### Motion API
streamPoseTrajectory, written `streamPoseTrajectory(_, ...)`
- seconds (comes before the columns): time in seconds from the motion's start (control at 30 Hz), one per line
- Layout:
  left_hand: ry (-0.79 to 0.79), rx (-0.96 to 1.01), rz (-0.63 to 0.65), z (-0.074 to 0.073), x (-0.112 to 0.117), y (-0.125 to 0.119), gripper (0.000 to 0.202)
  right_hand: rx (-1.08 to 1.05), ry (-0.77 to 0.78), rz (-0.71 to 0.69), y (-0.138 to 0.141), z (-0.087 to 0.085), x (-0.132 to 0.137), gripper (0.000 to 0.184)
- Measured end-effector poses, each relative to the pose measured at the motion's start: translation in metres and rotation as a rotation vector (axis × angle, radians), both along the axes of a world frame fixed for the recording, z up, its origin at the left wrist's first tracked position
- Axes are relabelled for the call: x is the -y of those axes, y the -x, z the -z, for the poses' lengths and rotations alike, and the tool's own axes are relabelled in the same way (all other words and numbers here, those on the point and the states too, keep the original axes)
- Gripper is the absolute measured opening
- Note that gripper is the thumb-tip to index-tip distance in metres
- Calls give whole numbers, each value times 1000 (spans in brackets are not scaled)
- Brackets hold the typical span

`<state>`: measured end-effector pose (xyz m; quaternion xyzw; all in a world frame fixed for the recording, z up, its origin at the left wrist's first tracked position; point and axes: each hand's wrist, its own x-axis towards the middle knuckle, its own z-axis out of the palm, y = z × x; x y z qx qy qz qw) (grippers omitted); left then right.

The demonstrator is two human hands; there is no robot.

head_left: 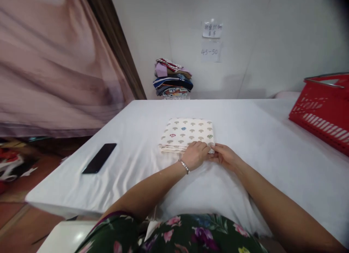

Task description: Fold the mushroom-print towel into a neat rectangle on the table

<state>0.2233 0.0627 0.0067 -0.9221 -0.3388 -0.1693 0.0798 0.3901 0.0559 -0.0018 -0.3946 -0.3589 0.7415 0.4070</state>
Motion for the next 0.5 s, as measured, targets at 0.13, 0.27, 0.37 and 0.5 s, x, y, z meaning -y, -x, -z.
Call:
streamPoseTrajectory(0.13, -22, 4, -4, 2, 4, 5, 18, 65, -23, 6, 3, 1, 1, 18)
streamPoseTrajectory(0.27, -31, 59, -76, 5, 7, 14, 24, 104, -46, 61, 2, 1, 1, 22)
streamPoseTrajectory(0.37, -22, 84, -202, 8, 3, 37, 30, 116, -35, 74, 1, 3, 0, 19)
streamPoseTrajectory(0.5, -7, 105, -368, 8, -5, 84, 30, 124, -25, 69, -1, 7, -2, 19)
